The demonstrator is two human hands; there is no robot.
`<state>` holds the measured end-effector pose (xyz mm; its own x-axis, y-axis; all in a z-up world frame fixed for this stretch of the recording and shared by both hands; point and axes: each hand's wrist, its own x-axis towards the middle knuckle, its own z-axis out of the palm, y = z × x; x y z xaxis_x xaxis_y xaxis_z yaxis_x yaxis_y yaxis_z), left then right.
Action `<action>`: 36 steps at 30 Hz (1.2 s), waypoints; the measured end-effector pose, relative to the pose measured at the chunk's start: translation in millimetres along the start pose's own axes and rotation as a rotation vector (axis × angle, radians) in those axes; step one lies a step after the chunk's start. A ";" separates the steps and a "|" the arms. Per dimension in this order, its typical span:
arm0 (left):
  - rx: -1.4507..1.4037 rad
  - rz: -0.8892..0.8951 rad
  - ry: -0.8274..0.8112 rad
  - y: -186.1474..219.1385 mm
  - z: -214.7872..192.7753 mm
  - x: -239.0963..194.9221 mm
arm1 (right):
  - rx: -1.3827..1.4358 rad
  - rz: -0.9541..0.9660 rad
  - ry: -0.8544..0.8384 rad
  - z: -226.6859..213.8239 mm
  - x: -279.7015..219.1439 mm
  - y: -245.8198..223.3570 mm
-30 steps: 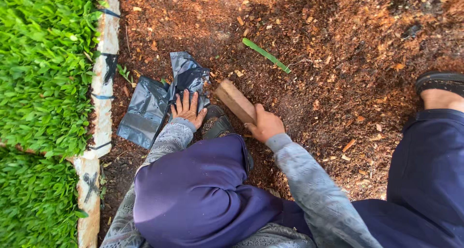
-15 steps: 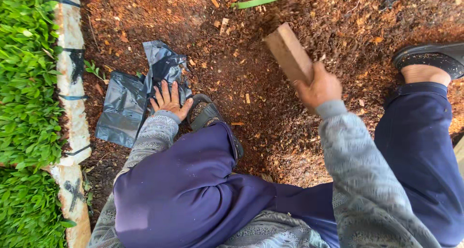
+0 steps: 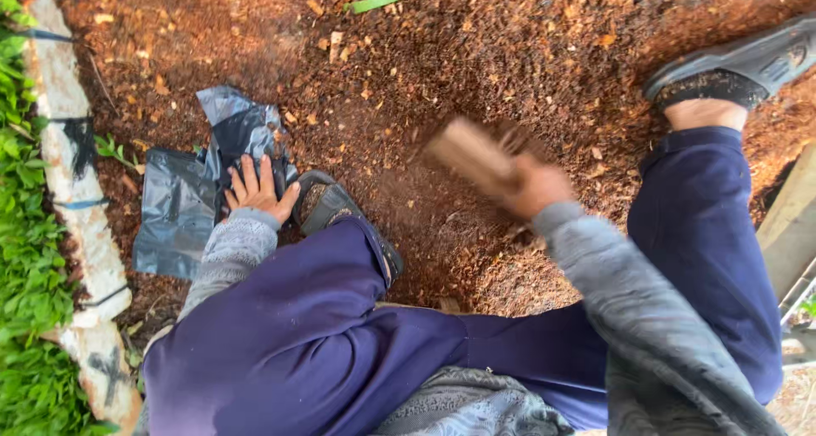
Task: The person removes small plants from plastic bags and plants them into a mulch-covered area by hand, then uses a wooden block to smooth and level the mulch in the surrounding area.
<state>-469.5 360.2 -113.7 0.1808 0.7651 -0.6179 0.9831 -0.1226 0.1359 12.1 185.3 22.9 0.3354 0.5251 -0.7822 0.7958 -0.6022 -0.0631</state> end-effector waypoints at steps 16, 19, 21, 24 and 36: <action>-0.016 0.039 0.068 8.1 -19.2 -13.7 | 0.091 -0.414 -0.005 13.1 4.1 -130.6; -0.263 0.229 0.271 1.8 -23.4 -44.2 | 0.007 -0.419 0.066 -12.9 30.2 -112.0; -0.380 0.311 0.430 -1.4 -18.8 -69.6 | -0.130 -0.269 0.147 -53.5 44.6 -94.3; -0.435 0.316 0.525 -6.9 -9.0 -111.2 | -0.221 -0.137 0.211 -128.2 28.8 -59.7; -0.728 0.477 0.640 -21.3 -47.6 -126.5 | -0.062 -0.110 1.016 -204.3 -158.4 173.9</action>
<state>-514.6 296.1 -1.5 0.2845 0.9523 0.1107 0.5242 -0.2512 0.8137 200.4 120.2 262.5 0.5048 0.8544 0.1231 0.8630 -0.5030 -0.0480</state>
